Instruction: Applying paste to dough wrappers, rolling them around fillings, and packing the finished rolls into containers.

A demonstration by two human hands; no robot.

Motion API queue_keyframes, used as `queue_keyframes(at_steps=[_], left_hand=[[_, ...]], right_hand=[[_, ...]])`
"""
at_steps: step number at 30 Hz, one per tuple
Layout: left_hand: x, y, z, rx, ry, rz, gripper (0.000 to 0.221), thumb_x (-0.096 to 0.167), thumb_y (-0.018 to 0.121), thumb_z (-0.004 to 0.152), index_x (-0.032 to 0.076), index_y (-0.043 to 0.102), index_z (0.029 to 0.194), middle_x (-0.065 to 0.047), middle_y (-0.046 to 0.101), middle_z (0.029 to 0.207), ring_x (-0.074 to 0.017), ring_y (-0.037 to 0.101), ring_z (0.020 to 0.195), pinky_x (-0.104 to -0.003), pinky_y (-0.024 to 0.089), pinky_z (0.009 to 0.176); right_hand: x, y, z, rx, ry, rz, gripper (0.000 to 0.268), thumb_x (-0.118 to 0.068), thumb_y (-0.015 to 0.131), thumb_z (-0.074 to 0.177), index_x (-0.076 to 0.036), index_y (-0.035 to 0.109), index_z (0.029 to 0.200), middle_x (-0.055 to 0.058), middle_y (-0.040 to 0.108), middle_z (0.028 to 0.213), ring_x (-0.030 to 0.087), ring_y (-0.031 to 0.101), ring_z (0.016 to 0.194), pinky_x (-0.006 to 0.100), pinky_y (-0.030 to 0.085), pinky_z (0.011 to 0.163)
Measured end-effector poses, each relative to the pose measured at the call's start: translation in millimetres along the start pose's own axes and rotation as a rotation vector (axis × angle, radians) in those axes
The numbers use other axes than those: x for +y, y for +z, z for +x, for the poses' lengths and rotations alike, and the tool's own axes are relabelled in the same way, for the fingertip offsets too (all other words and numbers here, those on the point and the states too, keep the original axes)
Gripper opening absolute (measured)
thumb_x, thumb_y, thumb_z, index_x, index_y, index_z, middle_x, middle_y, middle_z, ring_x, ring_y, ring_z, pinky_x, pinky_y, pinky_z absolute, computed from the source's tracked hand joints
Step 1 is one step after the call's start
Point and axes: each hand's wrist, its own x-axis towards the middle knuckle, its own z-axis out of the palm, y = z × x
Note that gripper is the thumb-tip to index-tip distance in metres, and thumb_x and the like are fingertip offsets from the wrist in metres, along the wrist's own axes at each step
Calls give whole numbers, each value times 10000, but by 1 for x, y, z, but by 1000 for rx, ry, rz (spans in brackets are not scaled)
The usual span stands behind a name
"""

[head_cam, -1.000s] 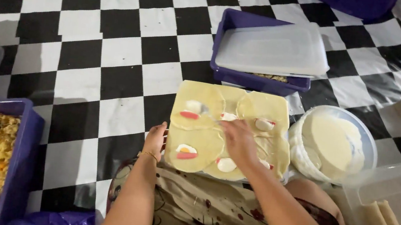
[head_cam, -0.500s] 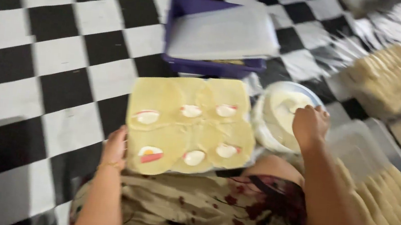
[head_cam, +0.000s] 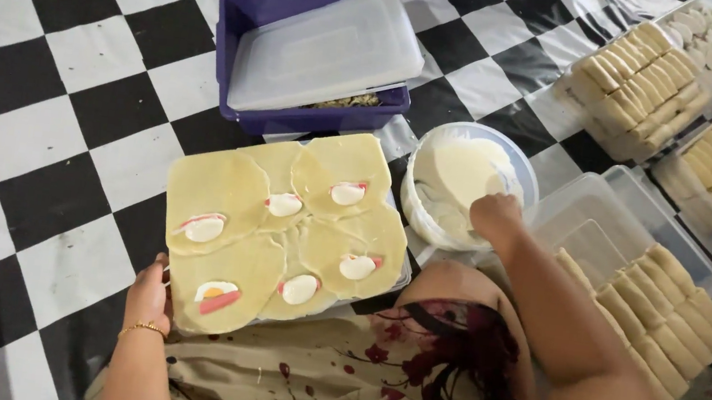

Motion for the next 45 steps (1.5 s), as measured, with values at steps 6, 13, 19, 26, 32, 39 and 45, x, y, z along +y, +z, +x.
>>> queue_keyframes(at_steps=[6, 13, 19, 26, 32, 39, 45], left_hand=[[-3, -2, 4, -8, 1, -5, 437, 352, 524, 1041, 3, 591, 1296, -148, 611, 1236, -257, 598, 1068, -363, 492, 837], [-22, -7, 27, 23, 60, -50, 460, 373, 683, 1033, 7, 522, 1258, -199, 625, 1106, -358, 672, 915, -494, 596, 723], [-22, -7, 25, 7, 66, -69, 449, 397, 697, 1017, 42, 534, 1238, -166, 633, 1054, -340, 670, 876, -470, 596, 706], [-33, -4, 38, -24, 85, -125, 416, 401, 712, 973, 38, 655, 1170, -152, 671, 993, -332, 686, 857, -454, 590, 683], [-35, 0, 42, 23, 52, -158, 547, 467, 721, 945, 39, 622, 1271, -205, 681, 1108, -359, 699, 945, -472, 606, 761], [-25, -6, 20, 22, 28, -161, 601, 495, 719, 942, 85, 534, 1341, -167, 683, 1134, -324, 722, 953, -437, 615, 769], [-26, -4, 24, -12, 20, -168, 573, 478, 715, 949, 75, 538, 1315, -145, 673, 1101, -293, 713, 908, -387, 611, 735]], right_hand=[[-19, -59, -83, -50, 32, 469, 220, -38, 629, 796, 53, 772, 937, 242, 715, 988, 378, 665, 836, 414, 551, 776], [-19, -38, -99, 111, 194, 1043, 310, -133, 547, 1004, -60, 789, 1183, 228, 750, 1076, 462, 698, 1056, 513, 560, 918], [-13, 11, -80, 95, 282, 1264, 341, -294, 617, 945, -147, 775, 1208, 151, 792, 1056, 397, 678, 1119, 489, 519, 966], [-51, -51, -128, 216, 164, 1351, 267, -317, 635, 959, -239, 796, 1157, 45, 779, 871, 217, 670, 753, 360, 539, 707], [-178, -159, -206, 472, -359, 1211, 281, -148, 660, 923, -286, 818, 1111, -10, 744, 887, 175, 685, 708, 333, 565, 663], [-251, -177, -205, 947, -740, 716, 124, -127, 699, 910, -126, 781, 1003, 42, 651, 800, 248, 648, 769, 352, 545, 693], [-174, -155, -168, 1053, -557, 897, 197, -40, 675, 908, -81, 779, 1071, 132, 665, 951, 387, 633, 934, 444, 519, 844]])
